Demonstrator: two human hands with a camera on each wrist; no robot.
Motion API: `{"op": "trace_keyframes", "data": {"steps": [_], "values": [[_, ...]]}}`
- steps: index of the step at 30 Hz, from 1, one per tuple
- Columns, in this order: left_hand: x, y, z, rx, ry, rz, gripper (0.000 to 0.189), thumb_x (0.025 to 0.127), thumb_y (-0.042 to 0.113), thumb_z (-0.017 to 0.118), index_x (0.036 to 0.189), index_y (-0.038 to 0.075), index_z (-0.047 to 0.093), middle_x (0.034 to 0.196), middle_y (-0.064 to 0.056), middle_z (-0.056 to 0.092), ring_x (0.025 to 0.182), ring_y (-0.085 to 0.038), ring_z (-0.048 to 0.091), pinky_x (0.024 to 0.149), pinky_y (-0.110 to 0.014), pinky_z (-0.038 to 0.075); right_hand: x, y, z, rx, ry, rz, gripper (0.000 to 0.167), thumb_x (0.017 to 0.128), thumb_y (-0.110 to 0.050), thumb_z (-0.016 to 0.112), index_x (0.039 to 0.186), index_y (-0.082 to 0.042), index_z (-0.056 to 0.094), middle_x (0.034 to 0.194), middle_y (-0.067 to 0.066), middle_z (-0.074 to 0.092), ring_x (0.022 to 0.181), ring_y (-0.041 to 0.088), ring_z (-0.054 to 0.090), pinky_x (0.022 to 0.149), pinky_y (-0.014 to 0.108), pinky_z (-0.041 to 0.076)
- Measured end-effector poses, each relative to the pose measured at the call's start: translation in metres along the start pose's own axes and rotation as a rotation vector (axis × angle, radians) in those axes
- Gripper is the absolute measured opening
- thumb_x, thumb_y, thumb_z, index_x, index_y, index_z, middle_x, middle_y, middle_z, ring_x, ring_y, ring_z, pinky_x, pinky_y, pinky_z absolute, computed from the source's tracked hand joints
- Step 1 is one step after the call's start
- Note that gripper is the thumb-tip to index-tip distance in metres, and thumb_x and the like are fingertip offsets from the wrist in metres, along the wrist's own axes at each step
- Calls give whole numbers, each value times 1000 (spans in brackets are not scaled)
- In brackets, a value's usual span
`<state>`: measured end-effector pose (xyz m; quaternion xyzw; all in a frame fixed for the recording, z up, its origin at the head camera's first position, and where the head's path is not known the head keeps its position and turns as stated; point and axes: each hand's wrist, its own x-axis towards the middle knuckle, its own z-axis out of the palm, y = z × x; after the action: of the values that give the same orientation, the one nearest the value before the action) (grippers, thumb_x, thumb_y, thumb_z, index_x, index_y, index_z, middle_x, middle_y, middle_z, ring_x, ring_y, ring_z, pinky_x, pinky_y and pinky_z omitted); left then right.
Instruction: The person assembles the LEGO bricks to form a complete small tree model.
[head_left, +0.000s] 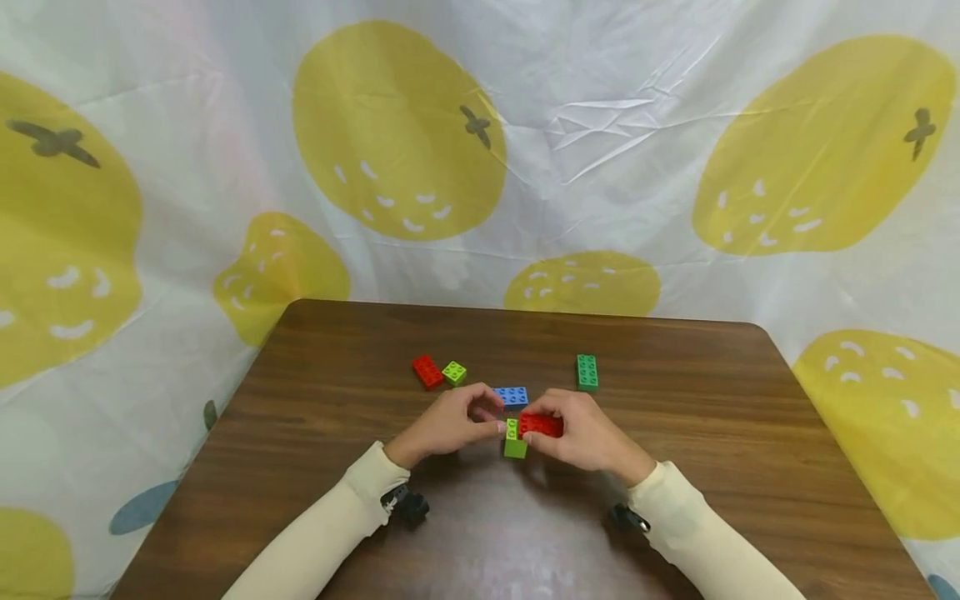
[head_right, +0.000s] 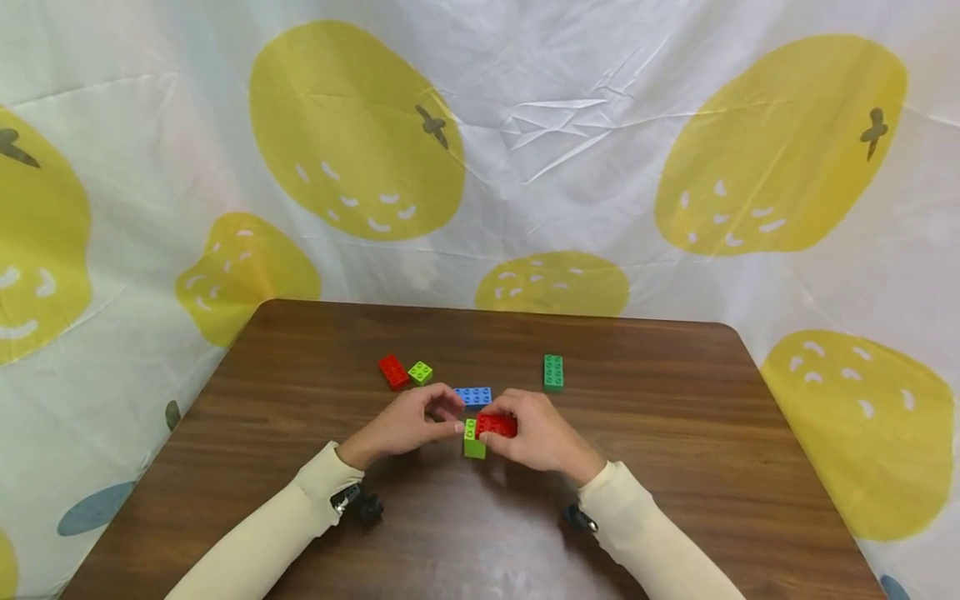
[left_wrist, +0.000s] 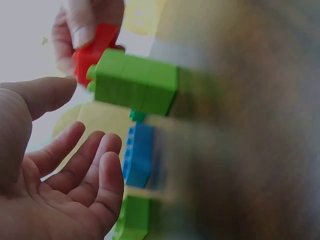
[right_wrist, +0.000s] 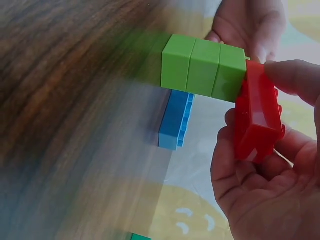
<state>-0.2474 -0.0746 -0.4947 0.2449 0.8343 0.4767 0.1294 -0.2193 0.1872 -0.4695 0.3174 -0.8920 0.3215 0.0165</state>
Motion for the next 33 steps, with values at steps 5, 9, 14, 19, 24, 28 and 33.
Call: {"op": "trace_keyframes", "data": {"steps": [5, 9, 14, 19, 24, 28, 33], "values": [[3, -1, -19, -22, 47, -10, 42, 95, 33, 81, 127, 8, 68, 118, -8, 72, 102, -20, 71, 68, -33, 60, 1, -1, 0, 3, -11, 22, 23, 91, -26, 84, 111, -17, 77, 100, -7, 72, 80, 9, 61, 68, 23, 54], [8, -5, -34, -3, 97, 4, 40, 95, 32, 80, 127, 10, 68, 119, -4, 73, 103, -19, 71, 70, -32, 60, 0, 0, 0, 15, -15, 30, 23, 91, -26, 84, 111, -17, 77, 100, -7, 72, 81, 10, 62, 69, 24, 54], [14, -10, -55, 46, 174, 50, 39, 95, 30, 80, 126, 9, 69, 123, -10, 73, 104, -19, 72, 82, -33, 59, 2, 0, 0, 14, -20, 26, 22, 91, -26, 84, 109, -17, 77, 99, -7, 72, 81, 9, 62, 67, 23, 54], [22, -15, -75, 91, 225, 75, 36, 95, 28, 81, 124, 9, 70, 120, -9, 74, 105, -20, 72, 88, -36, 58, 3, 0, 0, 2, -23, 14, 21, 91, -25, 84, 108, -16, 77, 98, -7, 72, 80, 8, 61, 66, 23, 54], [28, -21, -91, 101, 258, 74, 36, 95, 25, 81, 124, 8, 70, 117, -6, 74, 106, -22, 71, 91, -39, 57, 3, 0, -1, 3, -29, 14, 21, 91, -25, 84, 108, -16, 77, 98, -7, 72, 80, 8, 60, 67, 23, 54], [32, -27, -98, 91, 273, 67, 37, 94, 23, 81, 125, 5, 70, 120, -9, 74, 109, -25, 70, 94, -44, 57, 3, 0, -1, 2, -36, 21, 20, 91, -25, 84, 108, -16, 76, 98, -7, 72, 80, 8, 60, 67, 23, 55], [36, -36, -103, 108, 290, 58, 36, 94, 22, 80, 124, 6, 70, 125, -12, 74, 117, -30, 68, 101, -50, 55, 3, 0, -1, 4, -38, 27, 20, 91, -26, 84, 108, -17, 76, 98, -7, 71, 80, 8, 60, 67, 24, 55]]}}
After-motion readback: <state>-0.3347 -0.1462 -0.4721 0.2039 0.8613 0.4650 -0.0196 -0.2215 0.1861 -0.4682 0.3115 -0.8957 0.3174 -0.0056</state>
